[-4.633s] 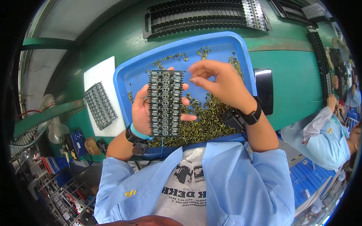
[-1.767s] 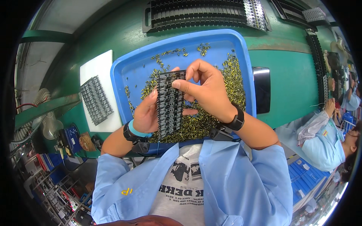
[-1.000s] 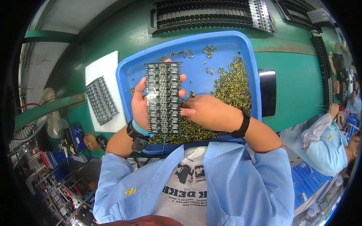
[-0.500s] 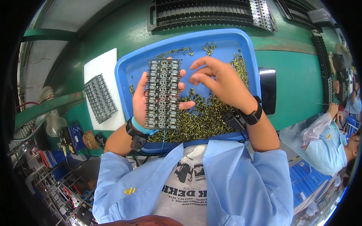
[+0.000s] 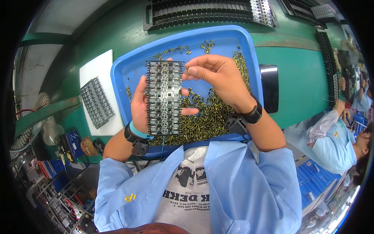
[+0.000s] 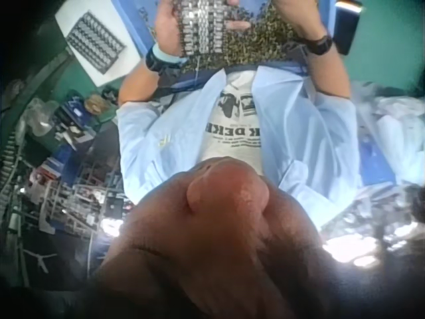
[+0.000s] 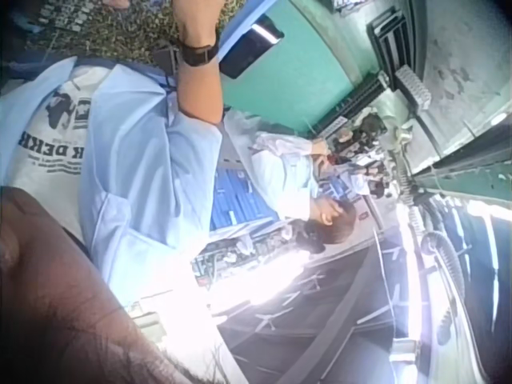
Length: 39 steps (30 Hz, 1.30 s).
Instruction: The person picks up a circuit board and populates it by hand with small electronic components from a blue tray, placing them one at a time. After filling the board, the person sets it aside on a white pad and picks up another board to repeat the process.
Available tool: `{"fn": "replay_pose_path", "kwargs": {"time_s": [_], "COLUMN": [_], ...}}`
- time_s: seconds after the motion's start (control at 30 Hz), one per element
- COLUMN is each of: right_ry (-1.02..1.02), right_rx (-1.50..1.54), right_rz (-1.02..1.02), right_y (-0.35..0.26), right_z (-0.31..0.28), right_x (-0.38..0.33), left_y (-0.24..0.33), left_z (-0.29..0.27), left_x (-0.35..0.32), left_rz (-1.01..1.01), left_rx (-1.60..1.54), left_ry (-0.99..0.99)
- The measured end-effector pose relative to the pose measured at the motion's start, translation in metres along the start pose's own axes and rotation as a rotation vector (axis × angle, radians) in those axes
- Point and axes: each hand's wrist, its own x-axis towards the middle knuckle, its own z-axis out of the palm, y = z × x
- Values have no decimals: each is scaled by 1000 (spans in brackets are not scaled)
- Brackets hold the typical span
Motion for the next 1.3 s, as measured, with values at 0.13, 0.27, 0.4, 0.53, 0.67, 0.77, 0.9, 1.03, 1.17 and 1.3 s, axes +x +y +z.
{"fn": "replay_pose_path", "kwargs": {"time_s": [0.13,0.27,0.4,0.53,0.67,0.77,0.9,1.03,1.17,1.3], "right_ry": [-2,4,0,-12,19,127,58,66,56,51], "right_rx": [-28,-35,-42,-54,-62,-246,-674,-779,-829,-882], "right_rz": [8,1,0,-30,-26,-161,-402,-543,-603,-669], "right_y": [-1,-1,-2,4,4,6,-7,-4,-4,-4], "right_z": [1,3,3,3,6,18,28,33,35,35], "right_x": [0,-1,-1,0,-1,-7,-14,-14,-15,-14], "left_y": [-1,-2,-3,-4,-5,-8,-10,-10,-11,-10], "left_z": [3,5,5,4,6,9,12,17,15,12], "left_x": [-1,-1,-2,-2,-2,-2,-4,-5,-7,-8], "left_rz": [1,2,1,9,11,17,35,38,51,66], "left_rx": [24,55,74,92,117,152,273,410,472,547], "left_ry": [18,48,67,81,78,66,97,137,103,106]}}
